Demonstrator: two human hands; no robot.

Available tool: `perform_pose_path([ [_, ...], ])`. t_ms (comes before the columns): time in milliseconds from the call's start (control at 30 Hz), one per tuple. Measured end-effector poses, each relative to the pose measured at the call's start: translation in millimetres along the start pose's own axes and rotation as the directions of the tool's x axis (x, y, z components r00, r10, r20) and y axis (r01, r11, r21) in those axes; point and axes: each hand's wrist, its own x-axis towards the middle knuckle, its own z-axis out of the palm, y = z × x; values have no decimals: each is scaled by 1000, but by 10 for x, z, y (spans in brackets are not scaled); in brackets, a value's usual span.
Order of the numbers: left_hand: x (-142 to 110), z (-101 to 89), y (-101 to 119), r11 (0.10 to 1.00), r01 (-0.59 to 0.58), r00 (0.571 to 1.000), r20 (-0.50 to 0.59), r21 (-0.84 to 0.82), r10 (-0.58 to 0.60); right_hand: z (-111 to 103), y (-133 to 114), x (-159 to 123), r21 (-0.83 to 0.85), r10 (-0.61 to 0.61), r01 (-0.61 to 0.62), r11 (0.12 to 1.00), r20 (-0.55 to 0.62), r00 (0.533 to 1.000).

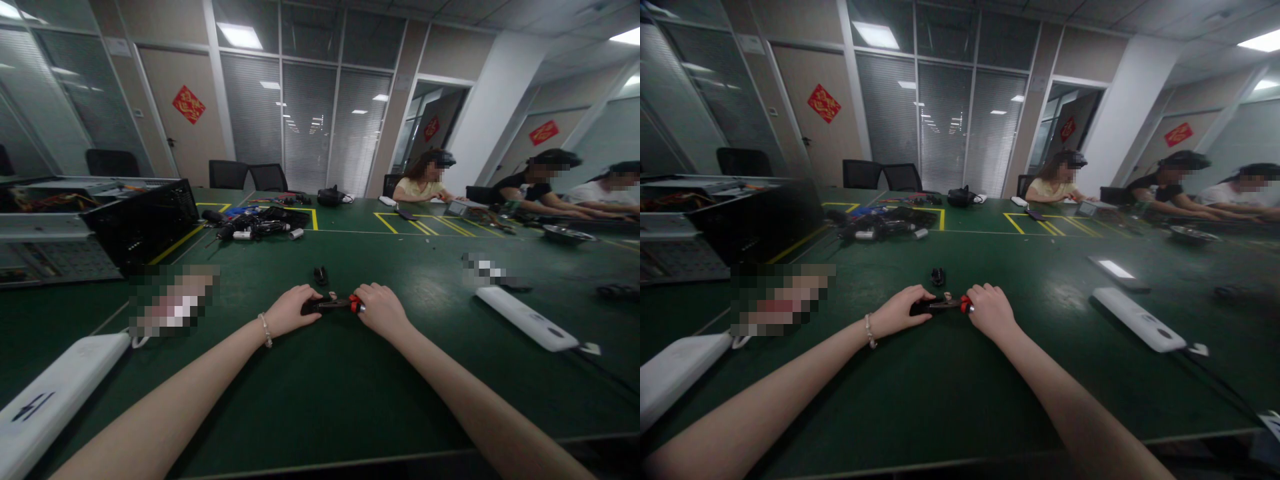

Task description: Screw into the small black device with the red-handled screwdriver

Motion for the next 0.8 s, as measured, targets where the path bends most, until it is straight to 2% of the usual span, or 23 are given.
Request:
perform_pose_path([
  [600,3,22,-24,1000,-19,1000,-14,19,20,8,16,-5,-3,-7,7,1000,-7,1000],
  [800,10,2,5,1000,8,1000,5,13,-8,-1,-6,7,-3,-2,2,1000,17,1000],
])
